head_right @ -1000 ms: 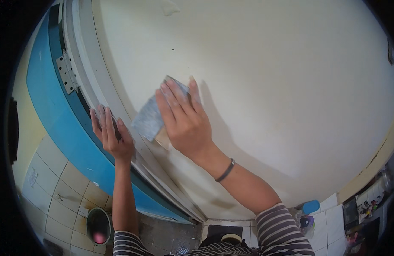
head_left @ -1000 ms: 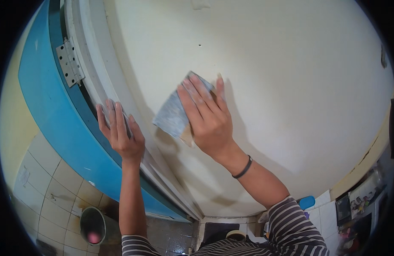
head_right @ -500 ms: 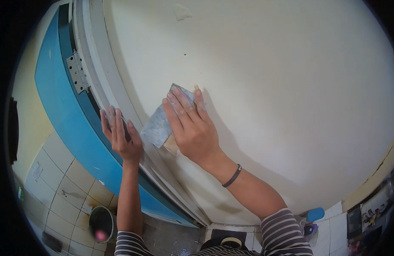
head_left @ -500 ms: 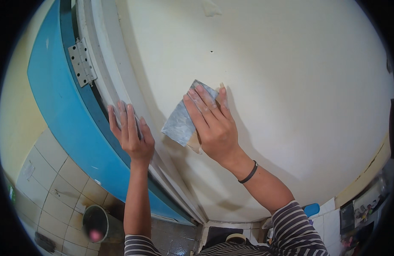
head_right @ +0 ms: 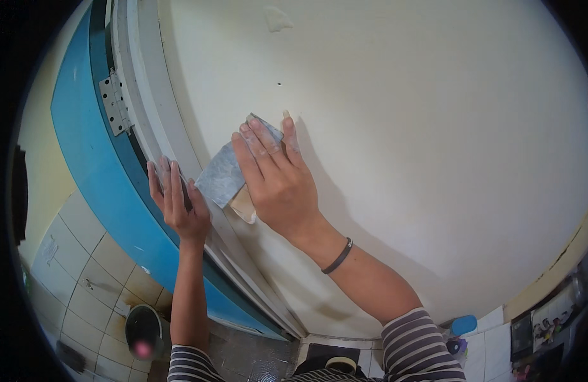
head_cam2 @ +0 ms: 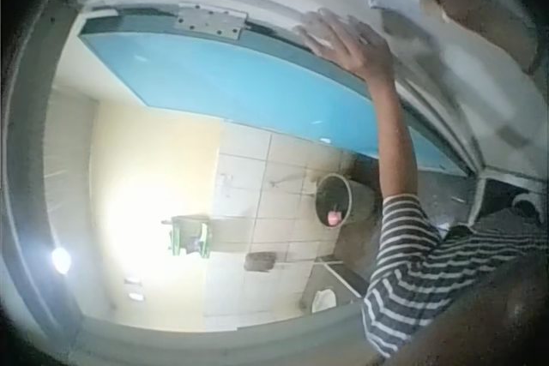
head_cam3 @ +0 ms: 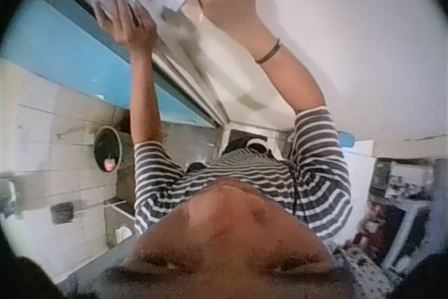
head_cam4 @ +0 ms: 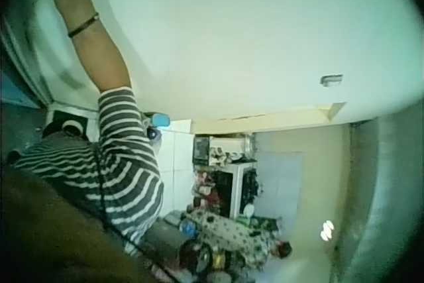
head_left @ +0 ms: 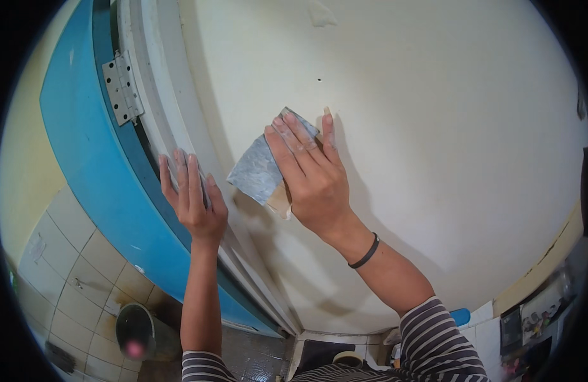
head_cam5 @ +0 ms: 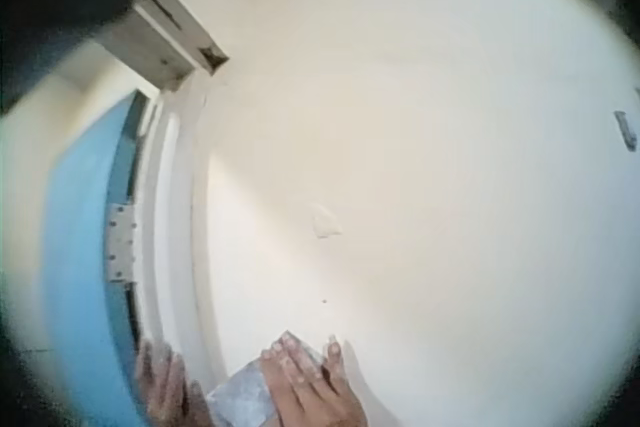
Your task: The person sands down patches on a wall and a door frame using sandpaper.
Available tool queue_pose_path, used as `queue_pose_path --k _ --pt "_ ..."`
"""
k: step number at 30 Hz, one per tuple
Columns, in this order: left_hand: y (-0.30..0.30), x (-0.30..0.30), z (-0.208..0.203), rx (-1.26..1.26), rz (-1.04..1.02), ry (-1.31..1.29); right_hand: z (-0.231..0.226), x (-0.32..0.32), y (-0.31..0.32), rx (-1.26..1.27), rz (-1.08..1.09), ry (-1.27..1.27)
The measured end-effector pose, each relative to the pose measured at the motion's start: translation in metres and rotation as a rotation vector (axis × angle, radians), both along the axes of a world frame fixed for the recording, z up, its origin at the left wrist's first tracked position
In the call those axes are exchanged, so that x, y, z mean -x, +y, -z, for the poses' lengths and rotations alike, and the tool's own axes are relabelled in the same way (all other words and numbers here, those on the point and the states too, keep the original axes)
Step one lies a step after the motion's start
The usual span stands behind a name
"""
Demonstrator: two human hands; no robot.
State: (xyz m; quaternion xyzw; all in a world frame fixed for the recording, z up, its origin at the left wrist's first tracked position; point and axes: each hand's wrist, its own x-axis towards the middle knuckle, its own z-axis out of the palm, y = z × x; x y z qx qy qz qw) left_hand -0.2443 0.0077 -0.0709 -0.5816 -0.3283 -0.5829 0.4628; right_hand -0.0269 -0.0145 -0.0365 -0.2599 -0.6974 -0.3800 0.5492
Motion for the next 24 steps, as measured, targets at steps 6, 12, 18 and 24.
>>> queue_pose_path --k 6,12,18,24 --pt "0.001 0.001 0.0 0.005 -0.014 -0.002 0.01 -0.005 -0.005 0.044 0.022 0.048" --pt "0.002 0.002 0.001 0.002 -0.031 0.011 0.011 -0.007 -0.003 0.01 0.033 0.01" --pt "0.002 0.002 0.001 -0.003 -0.016 0.007 -0.003 -0.008 -0.002 -0.015 0.045 -0.011" --pt "0.002 0.001 0.0 -0.003 -0.011 0.001 0.014 -0.011 -0.006 0.013 0.068 0.005"
